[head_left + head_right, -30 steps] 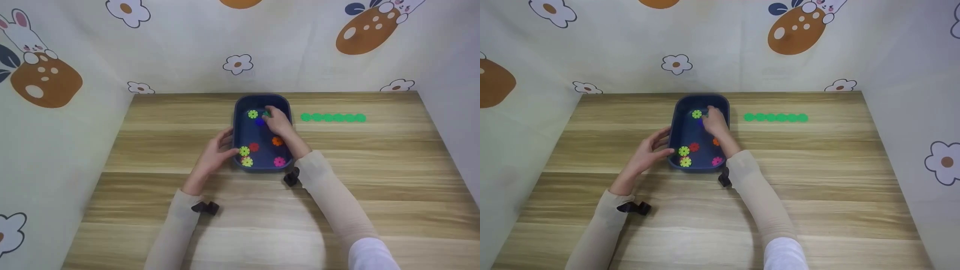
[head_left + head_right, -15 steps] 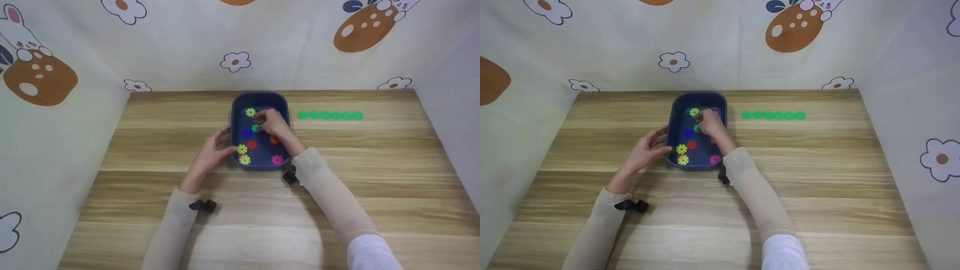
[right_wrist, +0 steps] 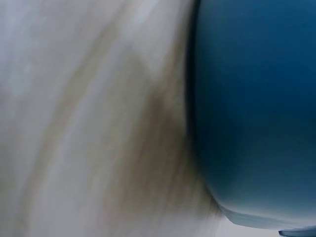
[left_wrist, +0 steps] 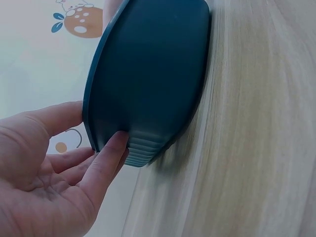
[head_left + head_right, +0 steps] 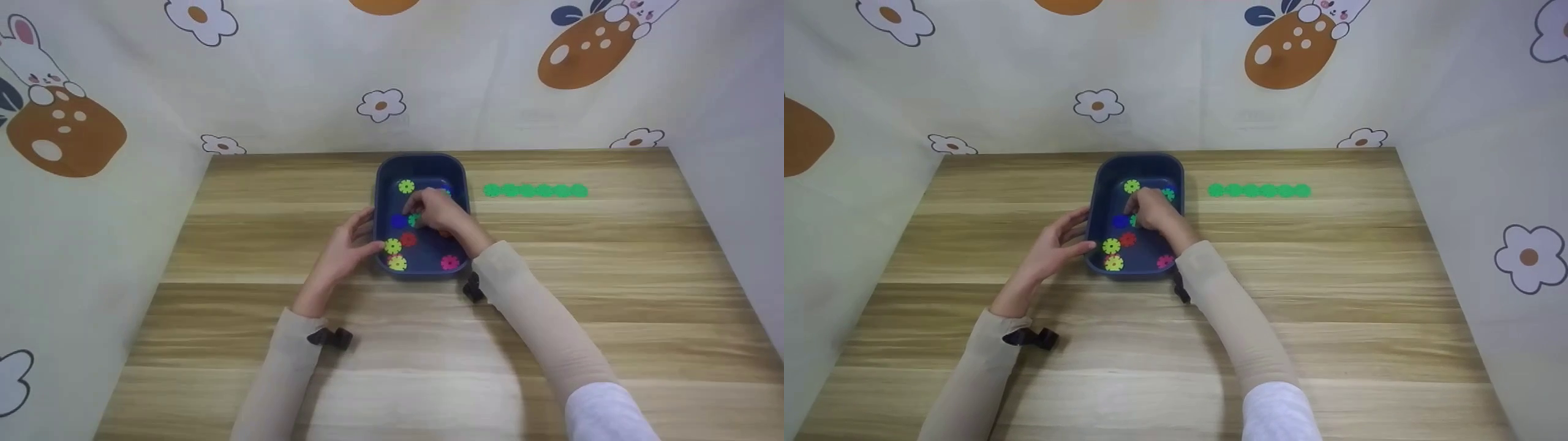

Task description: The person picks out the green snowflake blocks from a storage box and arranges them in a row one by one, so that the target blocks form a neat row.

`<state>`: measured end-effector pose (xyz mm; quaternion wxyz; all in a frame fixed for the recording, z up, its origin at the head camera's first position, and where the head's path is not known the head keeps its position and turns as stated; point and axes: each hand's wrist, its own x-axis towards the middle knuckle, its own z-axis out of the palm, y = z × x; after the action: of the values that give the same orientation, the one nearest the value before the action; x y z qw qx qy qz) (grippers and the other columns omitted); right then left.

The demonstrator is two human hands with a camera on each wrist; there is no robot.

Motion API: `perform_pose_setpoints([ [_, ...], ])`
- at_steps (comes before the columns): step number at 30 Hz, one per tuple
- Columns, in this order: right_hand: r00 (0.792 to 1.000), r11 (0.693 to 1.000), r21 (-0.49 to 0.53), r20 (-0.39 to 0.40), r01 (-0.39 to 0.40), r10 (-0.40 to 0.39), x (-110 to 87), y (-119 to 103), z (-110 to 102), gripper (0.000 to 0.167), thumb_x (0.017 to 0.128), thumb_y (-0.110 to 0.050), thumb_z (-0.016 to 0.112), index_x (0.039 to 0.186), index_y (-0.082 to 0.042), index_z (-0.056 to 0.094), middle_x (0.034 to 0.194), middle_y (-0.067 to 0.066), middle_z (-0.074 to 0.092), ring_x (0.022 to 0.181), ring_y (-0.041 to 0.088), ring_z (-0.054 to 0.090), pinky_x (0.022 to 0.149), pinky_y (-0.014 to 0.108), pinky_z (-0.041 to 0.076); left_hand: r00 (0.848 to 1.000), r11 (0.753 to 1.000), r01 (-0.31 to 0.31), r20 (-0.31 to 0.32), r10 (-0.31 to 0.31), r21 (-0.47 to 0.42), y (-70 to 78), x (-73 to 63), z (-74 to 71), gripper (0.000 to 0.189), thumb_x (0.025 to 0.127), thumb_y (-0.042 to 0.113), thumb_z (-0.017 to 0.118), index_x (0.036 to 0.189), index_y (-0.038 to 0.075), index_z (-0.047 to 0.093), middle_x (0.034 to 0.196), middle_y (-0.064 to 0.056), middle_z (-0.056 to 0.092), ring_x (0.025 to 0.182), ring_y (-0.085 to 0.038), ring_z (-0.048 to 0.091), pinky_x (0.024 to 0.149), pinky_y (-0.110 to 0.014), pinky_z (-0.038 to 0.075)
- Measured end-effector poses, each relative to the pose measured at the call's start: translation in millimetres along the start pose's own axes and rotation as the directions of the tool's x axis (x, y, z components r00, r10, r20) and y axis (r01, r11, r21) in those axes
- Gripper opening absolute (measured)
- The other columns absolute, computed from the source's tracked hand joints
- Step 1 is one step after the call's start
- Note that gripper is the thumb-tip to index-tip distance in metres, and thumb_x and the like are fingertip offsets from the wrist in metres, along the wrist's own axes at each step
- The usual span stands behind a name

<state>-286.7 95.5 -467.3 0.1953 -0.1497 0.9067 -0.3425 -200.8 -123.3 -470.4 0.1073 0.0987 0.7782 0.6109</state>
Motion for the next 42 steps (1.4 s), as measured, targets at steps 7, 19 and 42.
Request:
perform_pose_setpoints([
  [7,1.0,1.0,0.017,0.007,0.005,-0.005,-0.1,0.5,0.9,0.023,0.083,0.002,0.075,0.104,-0.007,0.074,0.102,0.008,0.068,0.085,0.017,0.058,0.064,0.022,0.048,1.0,1.0,0.001,-0.002,-0.001,0.011,0.6,-0.6,-0.1,0.07,0.09,0.002,0.069,0.151,-0.004,0.035,0.154,-0.026,0.04,0.139,-0.042,0.045,0.116,-0.05,0.039],
  [19,0.997,0.992,0.098,-0.023,0.08,-0.078,-0.5,0.1,0.0,0.013,0.081,-0.003,0.079,0.093,-0.008,0.076,0.091,0.008,0.076,0.072,0.01,0.065,0.06,0.02,0.051,1.0,1.0,0.003,-0.011,-0.003,0.003,-0.3,0.2,-0.7,0.071,0.089,0.002,0.07,0.151,-0.004,0.035,0.155,-0.025,0.04,0.139,-0.042,0.045,0.117,-0.051,0.039],
  [42,0.984,0.914,0.376,-0.138,0.155,-0.11,-14.5,-8.0,-13.1,0.012,0.085,-0.004,0.077,0.097,-0.002,0.077,0.1,0.014,0.077,0.081,0.012,0.074,0.075,0.028,0.063,1.0,1.0,0.006,-0.007,-0.006,0.01,1.3,1.6,0.4,0.072,0.088,0.002,0.071,0.151,-0.003,0.035,0.155,-0.023,0.041,0.141,-0.04,0.044,0.116,-0.048,0.04],
])
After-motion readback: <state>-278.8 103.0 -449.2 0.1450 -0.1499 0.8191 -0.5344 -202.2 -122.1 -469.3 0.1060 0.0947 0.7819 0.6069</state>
